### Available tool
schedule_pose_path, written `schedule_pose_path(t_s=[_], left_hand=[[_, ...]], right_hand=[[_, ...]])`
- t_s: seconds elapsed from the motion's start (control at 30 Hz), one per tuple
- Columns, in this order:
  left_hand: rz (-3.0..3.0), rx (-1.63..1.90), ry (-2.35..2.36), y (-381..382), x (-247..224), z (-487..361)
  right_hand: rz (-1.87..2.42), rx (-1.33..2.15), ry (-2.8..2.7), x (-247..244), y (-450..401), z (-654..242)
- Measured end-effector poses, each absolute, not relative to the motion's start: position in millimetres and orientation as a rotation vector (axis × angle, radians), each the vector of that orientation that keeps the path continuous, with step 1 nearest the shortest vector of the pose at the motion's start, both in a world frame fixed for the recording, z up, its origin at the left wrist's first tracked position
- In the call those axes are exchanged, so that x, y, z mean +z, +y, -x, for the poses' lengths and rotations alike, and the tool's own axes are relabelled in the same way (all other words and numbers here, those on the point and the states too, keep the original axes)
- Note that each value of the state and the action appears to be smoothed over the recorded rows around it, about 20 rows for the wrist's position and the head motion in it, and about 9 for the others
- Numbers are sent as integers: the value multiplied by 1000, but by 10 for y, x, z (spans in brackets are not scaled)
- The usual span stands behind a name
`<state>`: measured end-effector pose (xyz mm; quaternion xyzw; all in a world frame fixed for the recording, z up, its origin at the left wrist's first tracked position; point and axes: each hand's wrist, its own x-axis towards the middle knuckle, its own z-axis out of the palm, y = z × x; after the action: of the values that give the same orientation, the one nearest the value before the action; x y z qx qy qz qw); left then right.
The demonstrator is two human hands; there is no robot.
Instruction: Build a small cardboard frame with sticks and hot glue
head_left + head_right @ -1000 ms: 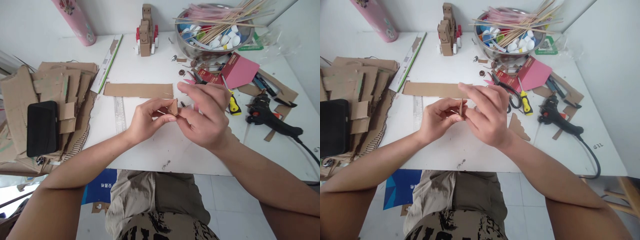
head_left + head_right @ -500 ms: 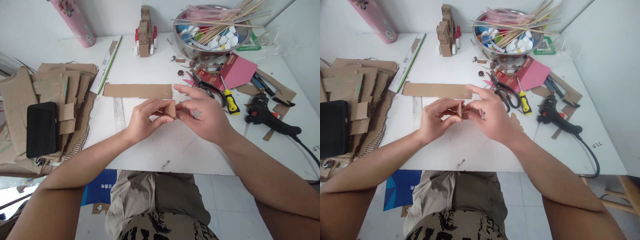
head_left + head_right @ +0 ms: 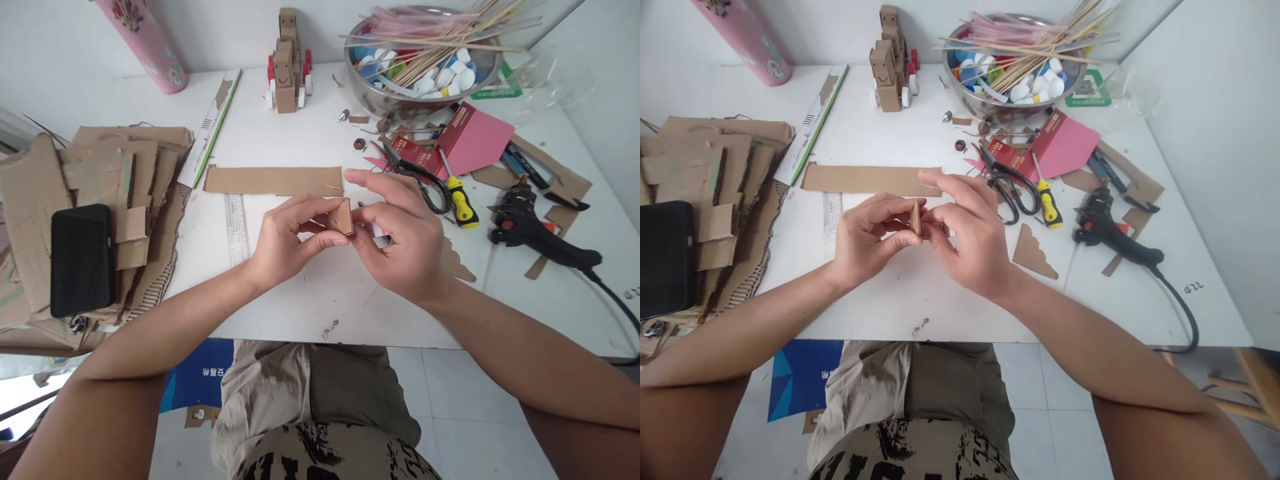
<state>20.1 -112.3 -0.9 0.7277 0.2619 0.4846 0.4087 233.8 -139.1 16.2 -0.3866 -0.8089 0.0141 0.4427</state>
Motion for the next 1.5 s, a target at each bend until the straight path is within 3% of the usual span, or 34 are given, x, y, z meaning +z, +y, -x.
schedule_pose_path(t_s=[0.47, 0.7, 0.87, 1.0, 1.2, 1.5], left_hand=[[-1424, 1028, 713, -1058, 129, -220], [-1255, 1034, 873, -1047, 92, -259], [-1238, 1046, 927, -1124, 121, -315], [-1291, 1076, 958, -1145, 137, -329], [-1367, 1149, 922, -1110, 101, -317], [-1595, 1256, 914, -1126, 132, -265]], right_hand=[[887, 28, -2013, 103, -1222, -2432], [803, -441, -1925, 150, -1207, -2408], [916, -432, -2123, 184, -1259, -2425], [929, -642, -2064, 115, -1227, -2335], [1161, -348, -2054, -59, -1123, -2186], [956, -192, -2186, -151, -1059, -2372]])
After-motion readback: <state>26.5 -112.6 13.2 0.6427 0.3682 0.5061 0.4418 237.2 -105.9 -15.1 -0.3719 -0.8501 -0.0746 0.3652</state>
